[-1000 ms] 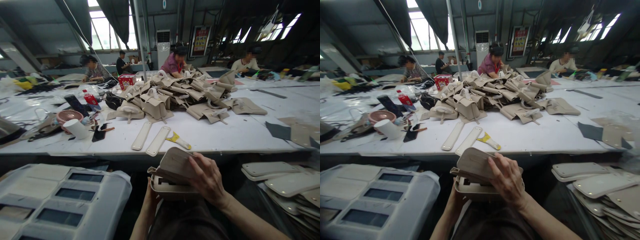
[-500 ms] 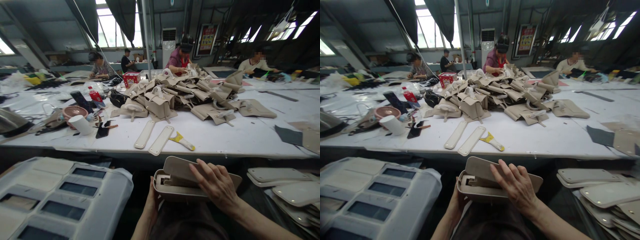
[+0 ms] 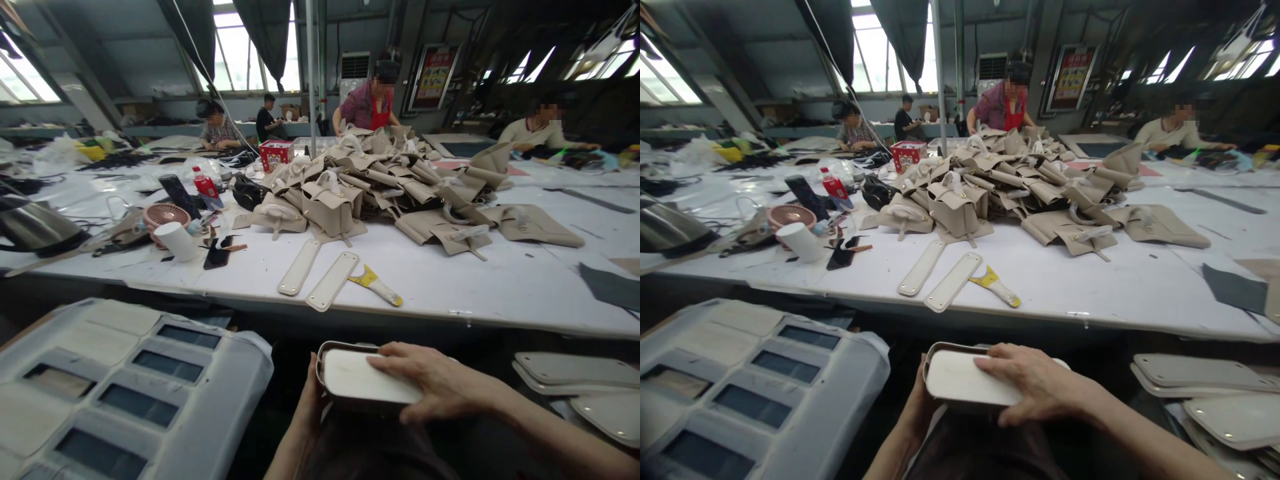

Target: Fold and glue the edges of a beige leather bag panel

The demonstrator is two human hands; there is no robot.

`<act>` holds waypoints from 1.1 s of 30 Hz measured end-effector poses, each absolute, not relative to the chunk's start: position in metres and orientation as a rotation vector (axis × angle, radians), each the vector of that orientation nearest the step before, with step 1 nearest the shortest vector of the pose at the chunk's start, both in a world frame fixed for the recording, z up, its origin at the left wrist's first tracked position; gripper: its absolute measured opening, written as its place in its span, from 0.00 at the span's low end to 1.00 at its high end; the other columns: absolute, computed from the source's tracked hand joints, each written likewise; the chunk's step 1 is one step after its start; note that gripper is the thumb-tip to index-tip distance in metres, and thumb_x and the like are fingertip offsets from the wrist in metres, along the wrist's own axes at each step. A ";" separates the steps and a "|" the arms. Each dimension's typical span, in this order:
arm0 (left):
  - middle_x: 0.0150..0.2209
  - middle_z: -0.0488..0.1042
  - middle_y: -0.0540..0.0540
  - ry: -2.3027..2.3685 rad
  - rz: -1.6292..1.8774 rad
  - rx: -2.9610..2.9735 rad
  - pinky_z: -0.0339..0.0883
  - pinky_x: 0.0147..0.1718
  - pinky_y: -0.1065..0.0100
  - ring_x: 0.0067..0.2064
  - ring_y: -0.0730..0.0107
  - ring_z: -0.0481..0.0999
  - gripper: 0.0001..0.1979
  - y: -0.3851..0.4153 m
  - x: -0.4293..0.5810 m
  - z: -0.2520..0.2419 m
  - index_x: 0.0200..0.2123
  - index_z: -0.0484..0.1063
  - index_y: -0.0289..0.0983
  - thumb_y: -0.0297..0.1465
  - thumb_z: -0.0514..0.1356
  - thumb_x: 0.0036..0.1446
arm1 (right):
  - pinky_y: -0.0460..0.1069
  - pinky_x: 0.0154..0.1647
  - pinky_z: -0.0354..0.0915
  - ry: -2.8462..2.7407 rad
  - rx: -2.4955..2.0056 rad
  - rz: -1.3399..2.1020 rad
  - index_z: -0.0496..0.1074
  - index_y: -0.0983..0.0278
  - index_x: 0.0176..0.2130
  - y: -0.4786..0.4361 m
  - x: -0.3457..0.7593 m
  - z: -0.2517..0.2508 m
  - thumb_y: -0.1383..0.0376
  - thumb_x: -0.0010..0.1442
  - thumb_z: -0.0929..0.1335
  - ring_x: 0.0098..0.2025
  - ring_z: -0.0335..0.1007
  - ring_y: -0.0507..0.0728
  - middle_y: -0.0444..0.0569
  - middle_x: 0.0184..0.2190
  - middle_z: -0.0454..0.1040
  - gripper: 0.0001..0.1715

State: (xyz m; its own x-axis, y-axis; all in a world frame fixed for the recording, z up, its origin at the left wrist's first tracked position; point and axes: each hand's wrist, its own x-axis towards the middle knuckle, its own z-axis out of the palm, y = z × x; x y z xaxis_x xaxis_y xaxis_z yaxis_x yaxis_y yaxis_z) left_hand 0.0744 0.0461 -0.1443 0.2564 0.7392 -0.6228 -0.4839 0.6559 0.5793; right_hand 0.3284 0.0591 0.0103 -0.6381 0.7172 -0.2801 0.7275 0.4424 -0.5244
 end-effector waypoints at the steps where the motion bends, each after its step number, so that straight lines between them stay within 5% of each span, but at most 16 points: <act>1: 0.57 0.73 0.41 1.053 0.847 0.285 0.63 0.54 0.58 0.61 0.50 0.67 0.38 0.046 0.074 -0.142 0.58 0.69 0.40 0.60 0.50 0.56 | 0.59 0.57 0.63 2.631 1.332 -0.998 0.55 0.48 0.66 0.064 0.327 0.008 0.52 0.47 0.76 0.58 0.64 0.68 0.51 0.61 0.63 0.53; 5: 0.56 0.74 0.42 1.068 0.831 0.263 0.64 0.54 0.59 0.60 0.51 0.68 0.36 0.047 0.074 -0.130 0.58 0.69 0.40 0.58 0.50 0.58 | 0.71 0.59 0.54 2.602 1.323 -0.920 0.56 0.49 0.66 0.070 0.322 -0.007 0.43 0.58 0.67 0.63 0.56 0.75 0.57 0.66 0.56 0.41; 11: 0.52 0.76 0.35 0.917 0.829 0.256 0.62 0.55 0.58 0.58 0.49 0.70 0.38 0.048 0.074 -0.123 0.57 0.69 0.32 0.57 0.51 0.59 | 0.65 0.57 0.57 2.749 1.413 -0.727 0.67 0.56 0.58 0.054 0.302 -0.019 0.54 0.64 0.65 0.62 0.58 0.69 0.54 0.66 0.56 0.24; 15: 0.51 0.77 0.35 0.885 0.840 0.275 0.63 0.55 0.57 0.57 0.47 0.71 0.39 0.051 0.075 -0.128 0.57 0.69 0.30 0.58 0.53 0.57 | 0.59 0.49 0.59 2.849 1.573 -0.598 0.72 0.62 0.43 0.055 0.278 -0.029 0.57 0.65 0.65 0.48 0.64 0.62 0.52 0.50 0.72 0.13; 18: 0.49 0.78 0.35 0.937 0.867 0.275 0.63 0.53 0.56 0.55 0.45 0.72 0.39 0.053 0.075 -0.131 0.56 0.70 0.30 0.57 0.54 0.57 | 0.56 0.45 0.57 2.915 1.585 -0.529 0.70 0.63 0.39 0.061 0.260 -0.038 0.55 0.62 0.69 0.43 0.62 0.60 0.49 0.40 0.71 0.13; 33: 0.54 0.75 0.37 0.883 0.782 0.345 0.57 0.60 0.52 0.60 0.43 0.67 0.40 0.059 0.066 -0.130 0.59 0.68 0.34 0.59 0.56 0.54 | 0.54 0.43 0.53 2.999 1.398 -0.644 0.71 0.56 0.44 0.070 0.241 -0.047 0.62 0.59 0.70 0.44 0.59 0.59 0.47 0.45 0.69 0.11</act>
